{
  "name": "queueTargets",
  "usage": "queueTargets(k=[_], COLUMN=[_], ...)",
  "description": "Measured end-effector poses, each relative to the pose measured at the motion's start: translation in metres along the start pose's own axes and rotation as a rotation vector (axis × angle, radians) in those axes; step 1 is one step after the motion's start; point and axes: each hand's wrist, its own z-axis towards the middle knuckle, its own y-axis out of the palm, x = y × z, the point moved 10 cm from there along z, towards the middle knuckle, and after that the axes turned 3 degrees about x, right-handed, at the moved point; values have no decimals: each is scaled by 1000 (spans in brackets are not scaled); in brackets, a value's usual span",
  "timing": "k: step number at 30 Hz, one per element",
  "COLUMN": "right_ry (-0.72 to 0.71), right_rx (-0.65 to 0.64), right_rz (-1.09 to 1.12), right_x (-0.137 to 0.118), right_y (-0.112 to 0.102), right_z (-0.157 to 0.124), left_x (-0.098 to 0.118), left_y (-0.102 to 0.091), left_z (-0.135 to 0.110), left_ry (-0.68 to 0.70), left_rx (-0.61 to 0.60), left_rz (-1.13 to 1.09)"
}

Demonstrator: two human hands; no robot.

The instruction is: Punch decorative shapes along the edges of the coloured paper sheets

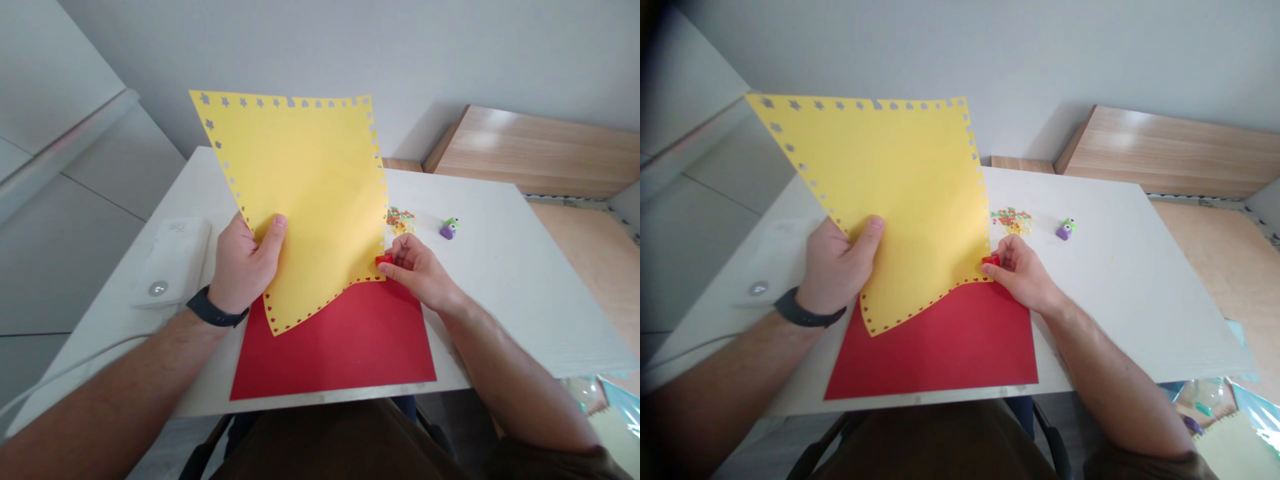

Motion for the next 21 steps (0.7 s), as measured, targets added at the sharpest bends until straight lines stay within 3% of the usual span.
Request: queueTargets(k=[10, 21], right_ry=[-37, -52], right_rx=[29, 49], right_rz=[-38, -108], right_x=[-12, -9], right_y=[1, -5], right_z=[-2, -1], left_x=[1, -1], left_y=[0, 1], left_z=[0, 0], left_ry=[-16, -19], left_rx=[3, -8], left_rz=[25, 24])
